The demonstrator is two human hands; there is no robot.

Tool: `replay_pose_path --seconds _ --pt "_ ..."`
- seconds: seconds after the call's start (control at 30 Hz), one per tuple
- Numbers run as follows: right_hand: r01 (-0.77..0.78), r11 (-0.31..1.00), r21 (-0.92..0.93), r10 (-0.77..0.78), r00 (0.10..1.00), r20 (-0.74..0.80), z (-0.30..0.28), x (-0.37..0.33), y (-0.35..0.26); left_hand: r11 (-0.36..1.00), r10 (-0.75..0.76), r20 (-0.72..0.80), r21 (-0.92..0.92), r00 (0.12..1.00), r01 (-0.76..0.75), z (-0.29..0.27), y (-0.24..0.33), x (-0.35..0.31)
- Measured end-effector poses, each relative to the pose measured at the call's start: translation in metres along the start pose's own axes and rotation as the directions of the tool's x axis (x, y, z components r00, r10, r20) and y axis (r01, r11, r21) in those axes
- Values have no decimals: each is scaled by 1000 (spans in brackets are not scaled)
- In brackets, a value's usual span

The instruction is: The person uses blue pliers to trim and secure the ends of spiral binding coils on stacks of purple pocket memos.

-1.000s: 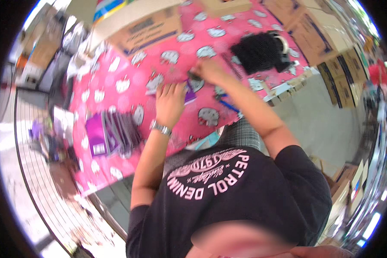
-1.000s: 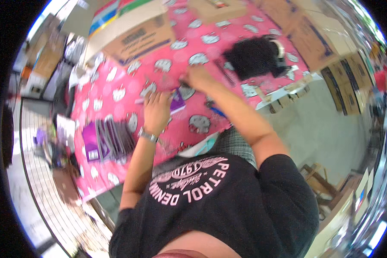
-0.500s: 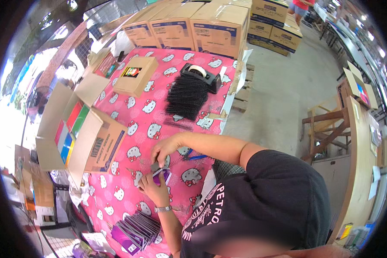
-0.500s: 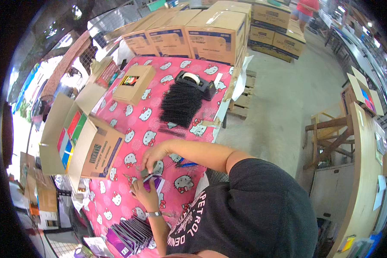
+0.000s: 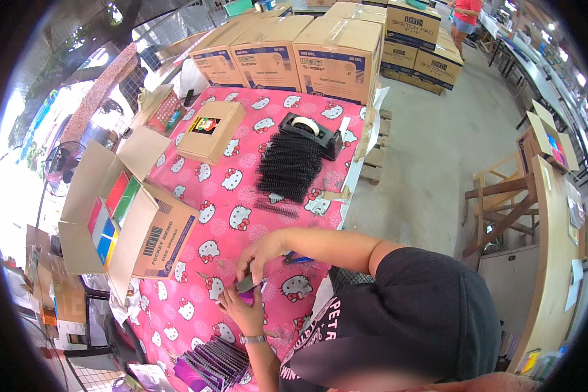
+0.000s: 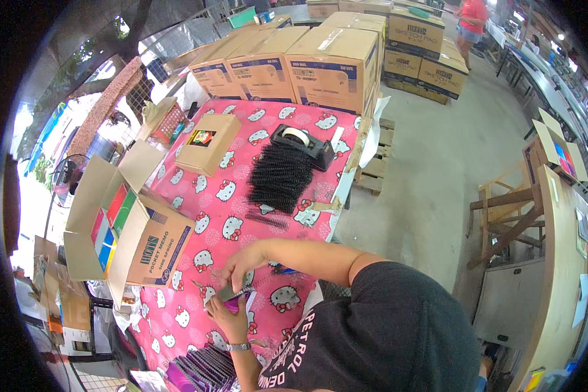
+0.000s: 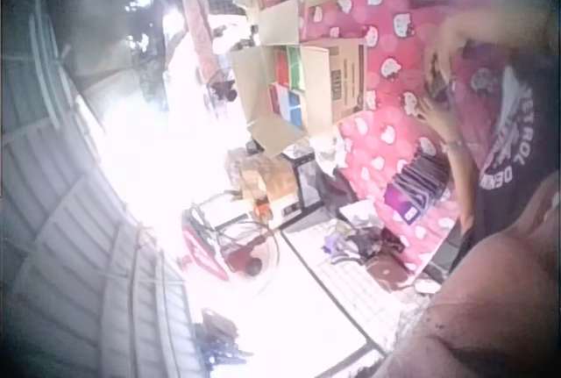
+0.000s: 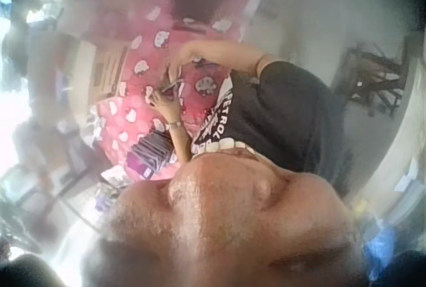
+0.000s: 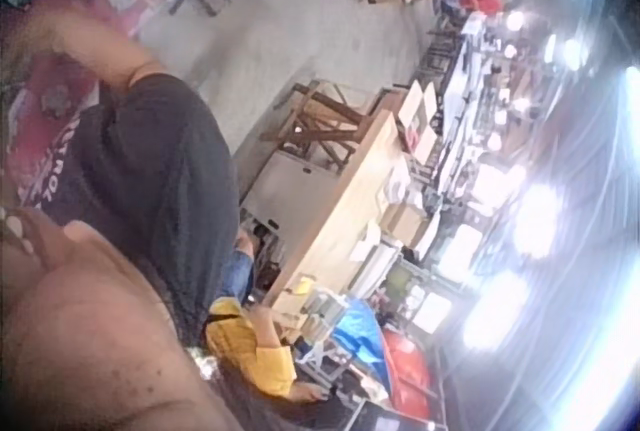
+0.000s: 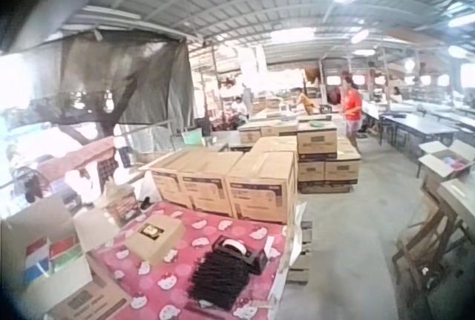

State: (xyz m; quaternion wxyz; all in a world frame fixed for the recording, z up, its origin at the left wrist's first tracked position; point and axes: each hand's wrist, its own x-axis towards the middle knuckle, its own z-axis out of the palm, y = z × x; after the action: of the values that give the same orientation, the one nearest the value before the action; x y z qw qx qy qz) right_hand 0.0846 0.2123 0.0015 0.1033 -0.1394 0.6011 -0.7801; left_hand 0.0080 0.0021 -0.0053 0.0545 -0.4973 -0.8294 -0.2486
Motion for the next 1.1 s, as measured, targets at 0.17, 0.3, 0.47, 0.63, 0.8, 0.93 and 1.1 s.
replay_pose_path --seconds 0.17,0.3,0.47,0.63,0.8,0.93,1.1 --pt "24 993 -118 -26 1000 -16 -8 0 4 999 -31 8 14 999 31 -1 3 -2" --pt "72 985 -159 -82 995 -56 -21 2 18 1000 -23 16 18 1000 22 -2 6 2" --pt "26 987 -161 -29 999 -14 -14 3 3 999 -46 -14 8 999 46 -5 7 4" --pt "-48 999 7 48 997 63 -11 10 3 993 -51 -65 -108 997 44 -15 1 3" --pt "-74 997 -30 75 996 49 -19 24 9 990 -76 -127 -130 989 60 -20 -11 9" --pt "-3 998 55 -2 995 98 -11 34 5 972 -111 -88 -215 990 90 -20 -25 1" --pt "4 942 -335 -3 1000 3 -16 45 2 935 -144 -36 -332 989 124 -19 -26 9"
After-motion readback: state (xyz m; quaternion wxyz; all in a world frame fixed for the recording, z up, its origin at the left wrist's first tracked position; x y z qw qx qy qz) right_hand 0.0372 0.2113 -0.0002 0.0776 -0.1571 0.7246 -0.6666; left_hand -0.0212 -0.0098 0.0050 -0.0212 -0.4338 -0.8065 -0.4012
